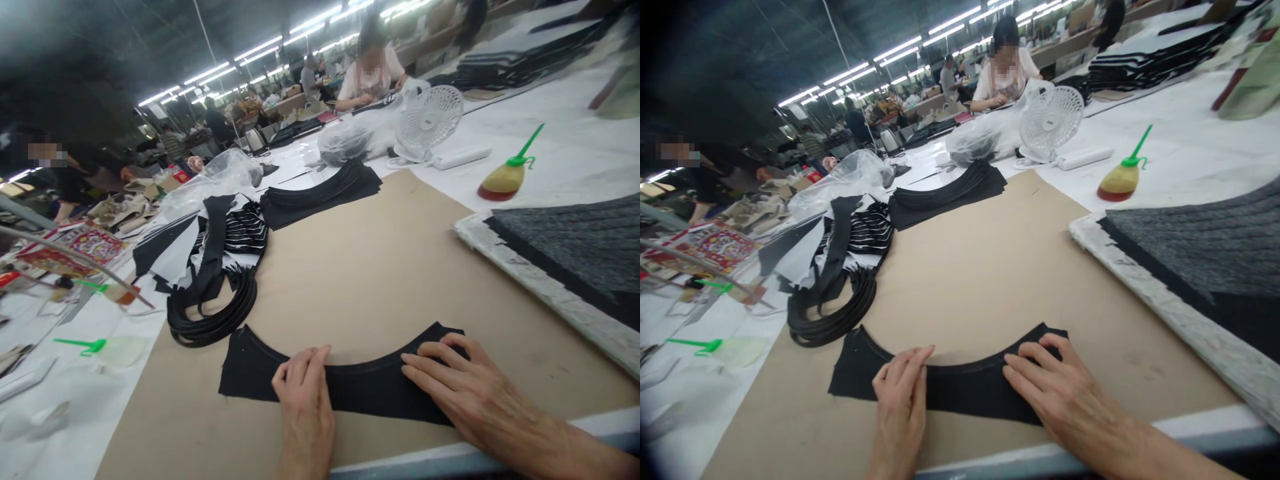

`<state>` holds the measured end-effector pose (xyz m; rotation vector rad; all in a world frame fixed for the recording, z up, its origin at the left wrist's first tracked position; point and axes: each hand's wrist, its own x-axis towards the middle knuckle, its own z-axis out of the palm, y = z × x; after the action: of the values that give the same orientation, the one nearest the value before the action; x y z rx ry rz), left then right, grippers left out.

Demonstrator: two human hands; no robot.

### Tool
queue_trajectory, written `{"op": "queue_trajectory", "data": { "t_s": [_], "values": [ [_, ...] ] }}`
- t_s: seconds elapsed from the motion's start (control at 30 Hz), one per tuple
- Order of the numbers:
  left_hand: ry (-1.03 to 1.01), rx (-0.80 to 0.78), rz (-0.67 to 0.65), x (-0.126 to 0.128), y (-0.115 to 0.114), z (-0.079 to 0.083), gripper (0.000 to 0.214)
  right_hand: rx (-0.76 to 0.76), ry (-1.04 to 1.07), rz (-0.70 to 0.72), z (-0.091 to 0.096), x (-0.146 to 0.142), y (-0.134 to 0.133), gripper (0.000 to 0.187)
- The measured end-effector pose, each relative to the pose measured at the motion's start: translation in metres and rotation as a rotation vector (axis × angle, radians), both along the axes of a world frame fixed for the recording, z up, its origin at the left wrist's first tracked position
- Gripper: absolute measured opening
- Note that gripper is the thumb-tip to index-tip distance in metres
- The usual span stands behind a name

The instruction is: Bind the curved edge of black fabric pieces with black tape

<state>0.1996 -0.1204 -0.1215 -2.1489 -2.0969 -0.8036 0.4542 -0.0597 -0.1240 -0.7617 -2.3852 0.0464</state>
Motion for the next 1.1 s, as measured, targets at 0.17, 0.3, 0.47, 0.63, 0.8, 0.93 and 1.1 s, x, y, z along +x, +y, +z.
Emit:
{"op": "queue_trajectory", "data": {
  "t_s": [0.17, 0.3, 0.47, 0.63, 0.8, 0.93, 1.1],
  "values": [
    [-0.045, 0.060, -0.080, -0.022, -0.016, -0.006, 0.035, -0.088, -0.034, 0.027, 0.014, -0.003, 0.006, 0.031],
    [-0.061, 0.066, -0.160, -0.016, -0.019, -0.010, 0.038, -0.150, -0.051, 0.007, 0.016, -0.012, 0.007, 0.028],
    [-0.047, 0.071, -0.229, -0.008, -0.020, -0.016, 0.048, -0.202, -0.083, 0.064, 0.022, -0.032, 0.004, 0.028],
    [0.059, 0.059, -0.267, -0.008, -0.019, -0.014, 0.053, -0.190, -0.109, 0.130, 0.010, -0.051, -0.001, 0.035],
    [0.150, 0.101, -0.270, -0.006, -0.019, -0.009, 0.054, -0.108, -0.139, 0.156, -0.007, -0.054, -0.001, 0.034],
    [0.051, 0.053, -0.250, -0.007, -0.023, -0.010, 0.052, -0.062, -0.120, 0.142, -0.007, -0.056, 0.001, 0.033],
    [-0.046, 0.073, -0.022, -0.040, -0.021, -0.005, 0.042, 0.021, -0.141, 0.124, -0.002, -0.051, 0.000, 0.041]
  ]
}}
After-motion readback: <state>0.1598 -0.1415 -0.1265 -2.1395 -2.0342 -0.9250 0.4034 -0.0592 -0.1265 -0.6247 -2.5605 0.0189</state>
